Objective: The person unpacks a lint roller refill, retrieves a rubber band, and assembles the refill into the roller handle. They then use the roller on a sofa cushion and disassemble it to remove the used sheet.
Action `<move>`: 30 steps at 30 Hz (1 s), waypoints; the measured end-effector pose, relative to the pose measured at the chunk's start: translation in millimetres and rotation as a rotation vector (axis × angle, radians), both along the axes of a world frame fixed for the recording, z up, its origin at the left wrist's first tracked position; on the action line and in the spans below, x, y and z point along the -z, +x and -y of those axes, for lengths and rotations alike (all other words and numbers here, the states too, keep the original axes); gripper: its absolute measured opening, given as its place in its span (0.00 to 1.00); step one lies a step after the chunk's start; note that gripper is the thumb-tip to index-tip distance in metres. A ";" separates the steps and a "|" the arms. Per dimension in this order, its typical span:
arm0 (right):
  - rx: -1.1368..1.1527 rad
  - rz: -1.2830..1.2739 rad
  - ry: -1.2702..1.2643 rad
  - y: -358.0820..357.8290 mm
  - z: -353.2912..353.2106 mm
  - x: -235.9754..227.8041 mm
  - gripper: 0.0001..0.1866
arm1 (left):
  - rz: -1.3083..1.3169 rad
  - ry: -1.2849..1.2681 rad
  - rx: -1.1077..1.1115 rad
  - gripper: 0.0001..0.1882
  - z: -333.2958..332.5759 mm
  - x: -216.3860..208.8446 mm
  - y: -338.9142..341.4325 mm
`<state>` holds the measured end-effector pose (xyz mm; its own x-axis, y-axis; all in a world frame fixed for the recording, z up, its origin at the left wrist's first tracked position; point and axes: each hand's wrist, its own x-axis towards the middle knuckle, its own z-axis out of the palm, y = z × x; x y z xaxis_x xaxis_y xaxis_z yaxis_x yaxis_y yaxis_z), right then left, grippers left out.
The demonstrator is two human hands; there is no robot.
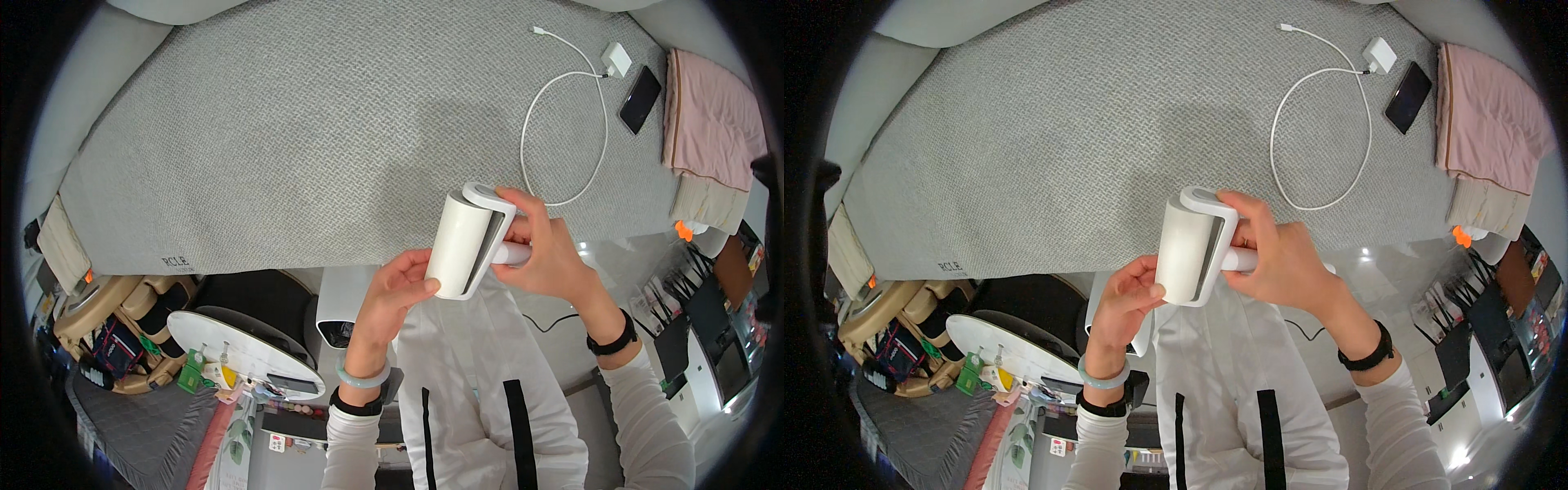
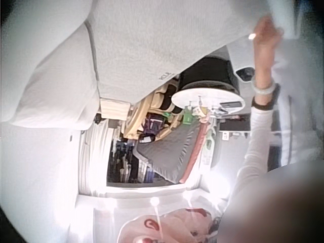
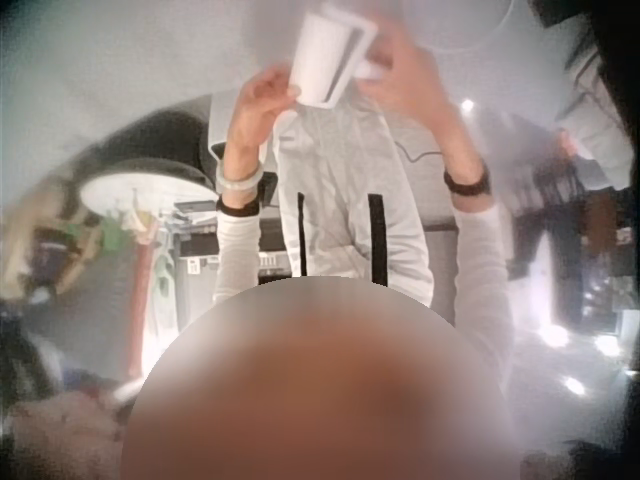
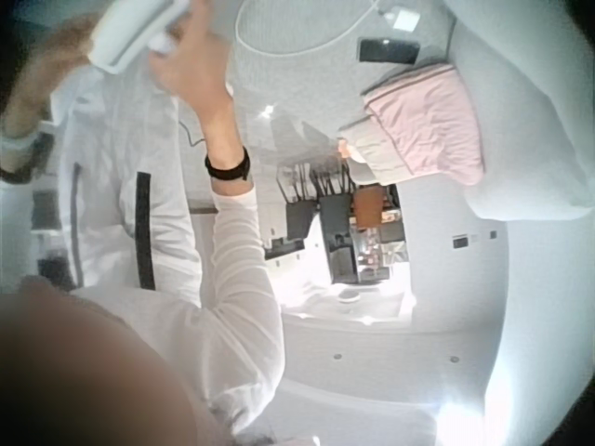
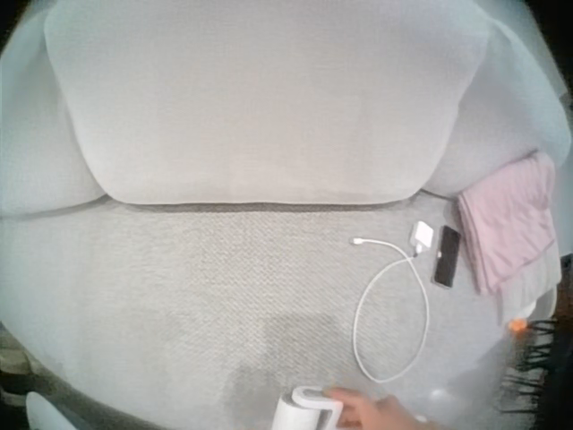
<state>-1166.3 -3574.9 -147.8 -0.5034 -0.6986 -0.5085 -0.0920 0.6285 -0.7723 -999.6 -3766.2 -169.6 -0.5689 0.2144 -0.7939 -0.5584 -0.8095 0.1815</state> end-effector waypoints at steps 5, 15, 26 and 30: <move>0.002 -0.034 -0.016 2.8 -5.4 -0.6 0.45 | -0.046 0.018 -0.033 0.24 -5.5 2.6 8.4; 0.067 -0.092 0.184 -8.8 -19.0 81.7 0.46 | -0.086 -0.197 -0.198 0.29 -10.2 7.8 23.2; 0.138 0.299 -0.165 -6.9 20.8 -37.0 0.27 | -0.149 -0.567 0.022 0.28 -17.6 -29.8 21.0; 0.141 0.400 -0.237 -11.7 21.9 -38.8 0.24 | -0.202 -0.619 0.059 0.29 -13.4 -41.1 24.7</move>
<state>-1178.0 -3596.9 -109.0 -0.3988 -0.7578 -0.5164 0.3151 0.4156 -0.8532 -974.9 -3752.8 -128.4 -0.7209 -0.2125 -0.6597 -0.5051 -0.4906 0.7100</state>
